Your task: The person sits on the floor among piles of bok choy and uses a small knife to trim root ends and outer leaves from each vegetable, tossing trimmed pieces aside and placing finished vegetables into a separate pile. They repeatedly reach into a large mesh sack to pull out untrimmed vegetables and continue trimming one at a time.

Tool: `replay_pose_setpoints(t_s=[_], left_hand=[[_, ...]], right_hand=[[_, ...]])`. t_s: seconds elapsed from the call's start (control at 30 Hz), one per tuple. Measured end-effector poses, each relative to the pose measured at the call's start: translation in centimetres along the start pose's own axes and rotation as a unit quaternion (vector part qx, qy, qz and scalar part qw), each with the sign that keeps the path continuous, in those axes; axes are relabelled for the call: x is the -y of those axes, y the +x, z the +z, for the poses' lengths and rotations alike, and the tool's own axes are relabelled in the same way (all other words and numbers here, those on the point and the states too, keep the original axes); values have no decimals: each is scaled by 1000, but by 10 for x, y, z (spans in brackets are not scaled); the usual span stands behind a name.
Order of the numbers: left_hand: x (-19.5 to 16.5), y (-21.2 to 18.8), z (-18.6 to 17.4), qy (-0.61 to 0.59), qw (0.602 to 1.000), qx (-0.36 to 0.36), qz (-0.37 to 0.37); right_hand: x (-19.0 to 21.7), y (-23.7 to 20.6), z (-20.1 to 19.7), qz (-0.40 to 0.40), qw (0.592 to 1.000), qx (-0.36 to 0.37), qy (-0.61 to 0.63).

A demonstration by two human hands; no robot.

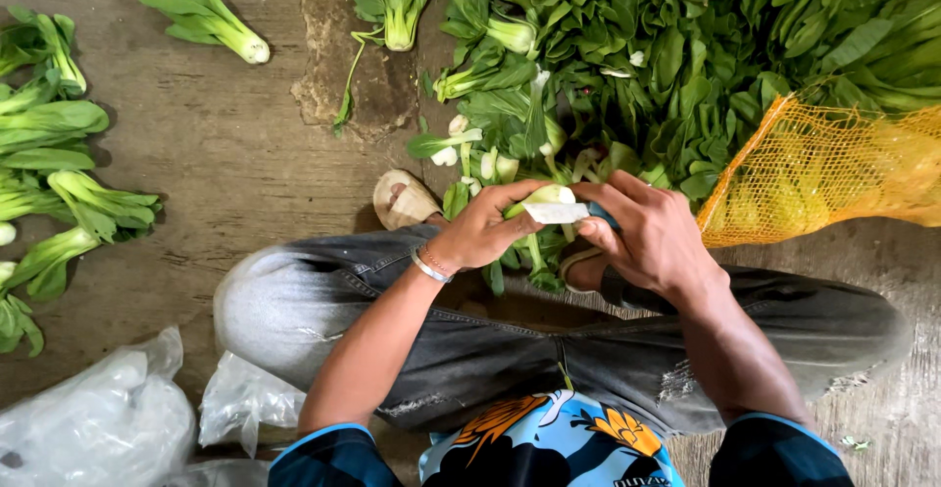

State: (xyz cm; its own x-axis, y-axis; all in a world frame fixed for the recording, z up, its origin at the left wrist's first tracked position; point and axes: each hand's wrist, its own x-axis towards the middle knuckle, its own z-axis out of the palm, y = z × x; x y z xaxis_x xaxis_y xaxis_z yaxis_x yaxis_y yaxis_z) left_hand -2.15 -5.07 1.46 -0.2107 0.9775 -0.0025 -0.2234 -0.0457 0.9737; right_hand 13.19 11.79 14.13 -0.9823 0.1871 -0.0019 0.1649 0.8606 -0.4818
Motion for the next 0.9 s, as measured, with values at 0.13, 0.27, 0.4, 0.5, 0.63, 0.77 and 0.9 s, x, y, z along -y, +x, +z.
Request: replay_pose_setpoints(t_s=[0.13,0.27,0.4,0.5,0.63,0.77,0.9], left_hand=[[5,0,0,-43,999,13,7],[8,0,0,-39,999,16,11],[5,0,1,-38,999,22,0],[-1,-2,0,-35,999,32,-22],[-10,-4,-1,-40,998,55,-15],[-1,3,9,-32,999,35,4],[45,18,20,115,991,15,-70]], right_hand=[[1,1,1,-18,1000,-6,-12],[2,0,1,-20,1000,-17,8],[-2,-7,5,-14,1000,-12,4],[-18,-10,13,-5,999,-5,44],[-64,1,24,129,987,80,61],[-89,-20,31,202,951,67,223],[-86,-26,63,96,932,77,341]])
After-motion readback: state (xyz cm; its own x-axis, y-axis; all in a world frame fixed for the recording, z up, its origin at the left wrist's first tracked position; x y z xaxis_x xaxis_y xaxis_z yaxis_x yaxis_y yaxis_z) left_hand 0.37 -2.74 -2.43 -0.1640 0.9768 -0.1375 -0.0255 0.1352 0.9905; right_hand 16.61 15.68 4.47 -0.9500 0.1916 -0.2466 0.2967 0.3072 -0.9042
